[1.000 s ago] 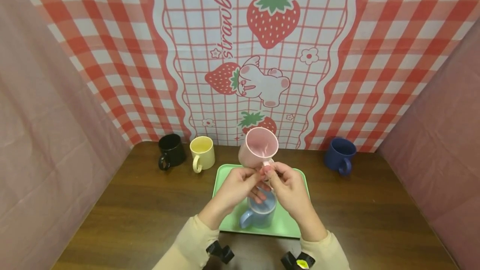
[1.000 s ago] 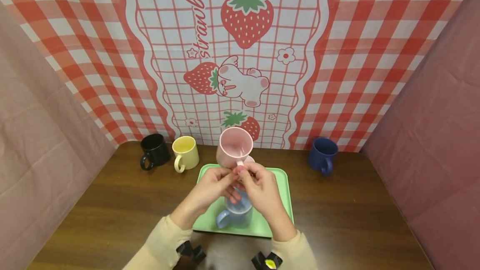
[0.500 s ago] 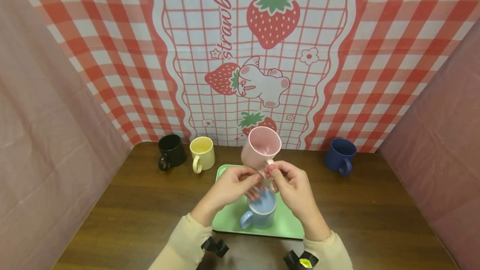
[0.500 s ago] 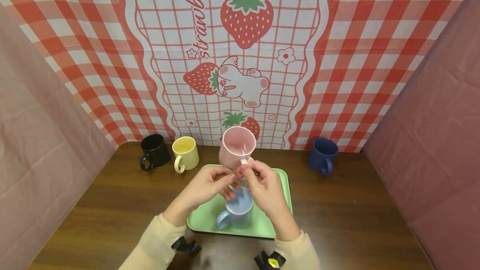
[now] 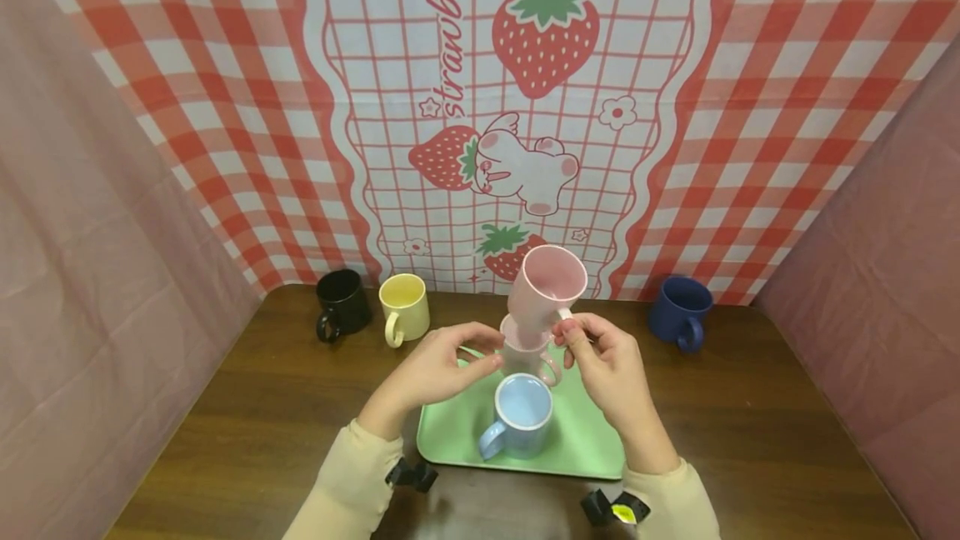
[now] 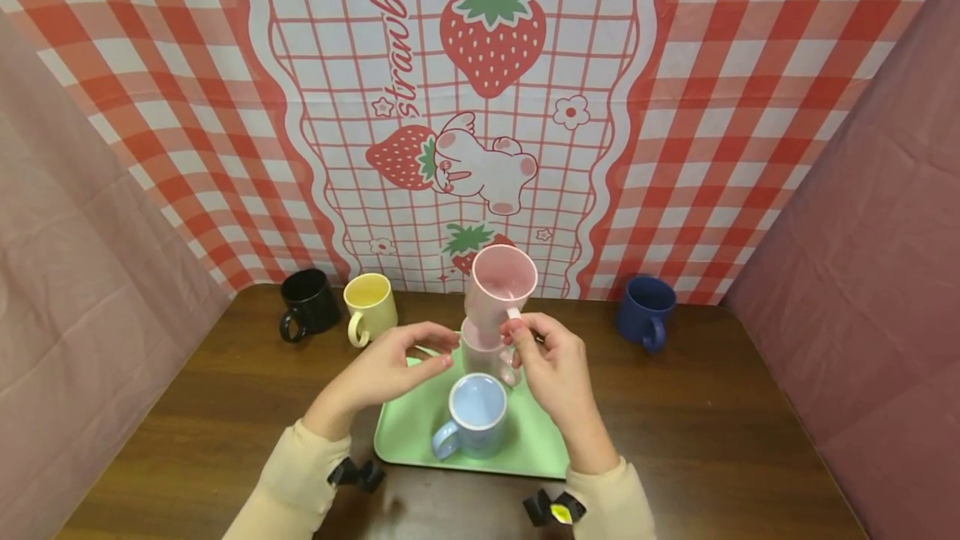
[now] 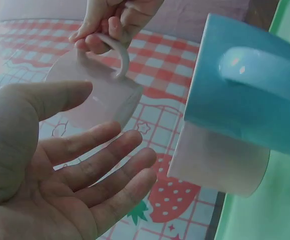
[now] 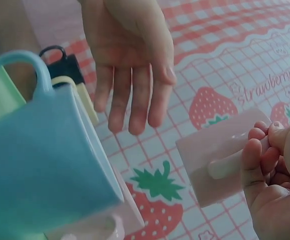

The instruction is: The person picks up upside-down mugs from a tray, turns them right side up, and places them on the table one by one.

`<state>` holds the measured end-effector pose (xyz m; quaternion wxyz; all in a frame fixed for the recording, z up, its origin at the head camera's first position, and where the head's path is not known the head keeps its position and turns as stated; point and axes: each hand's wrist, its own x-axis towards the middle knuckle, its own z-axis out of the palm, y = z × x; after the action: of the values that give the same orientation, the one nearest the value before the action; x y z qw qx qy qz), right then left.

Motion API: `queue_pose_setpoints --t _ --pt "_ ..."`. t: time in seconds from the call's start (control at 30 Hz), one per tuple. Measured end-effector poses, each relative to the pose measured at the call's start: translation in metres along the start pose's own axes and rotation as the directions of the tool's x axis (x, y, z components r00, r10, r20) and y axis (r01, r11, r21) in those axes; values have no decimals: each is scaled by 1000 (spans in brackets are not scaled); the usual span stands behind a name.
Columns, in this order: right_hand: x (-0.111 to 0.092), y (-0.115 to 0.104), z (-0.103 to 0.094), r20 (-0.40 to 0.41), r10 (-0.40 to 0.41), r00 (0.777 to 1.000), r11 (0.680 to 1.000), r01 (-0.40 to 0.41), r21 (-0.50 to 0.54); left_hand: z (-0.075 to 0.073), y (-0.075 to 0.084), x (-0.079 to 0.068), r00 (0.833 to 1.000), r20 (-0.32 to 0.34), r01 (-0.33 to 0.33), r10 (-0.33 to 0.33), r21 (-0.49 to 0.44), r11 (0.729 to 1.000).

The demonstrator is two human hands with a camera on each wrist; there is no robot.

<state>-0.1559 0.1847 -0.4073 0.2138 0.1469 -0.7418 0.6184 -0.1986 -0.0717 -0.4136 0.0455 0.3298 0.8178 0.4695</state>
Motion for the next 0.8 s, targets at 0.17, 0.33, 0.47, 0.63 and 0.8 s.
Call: queue_pose_setpoints --t 0.17,0.33,0.47,0.63,0.8 --pt "3 5 -9 -38 -2 999 1000 1 -30 -2 -3 0 999 22 -49 47 68 997" --pt "6 11 -16 -67 8 998 999 -11 -47 -1 -6 -1 997 27 -76 74 113 991" --pt "7 17 -22 -96 38 995 996 -45 -76 0 -7 -1 996 38 -83 79 121 989" --pt "8 26 -28 -126 66 990 994 -77 -83 -1 -6 -2 994 68 -93 84 138 986" --pt "9 37 -32 -134 70 989 993 -81 -82 -2 -8 -4 989 113 -112 96 148 983"
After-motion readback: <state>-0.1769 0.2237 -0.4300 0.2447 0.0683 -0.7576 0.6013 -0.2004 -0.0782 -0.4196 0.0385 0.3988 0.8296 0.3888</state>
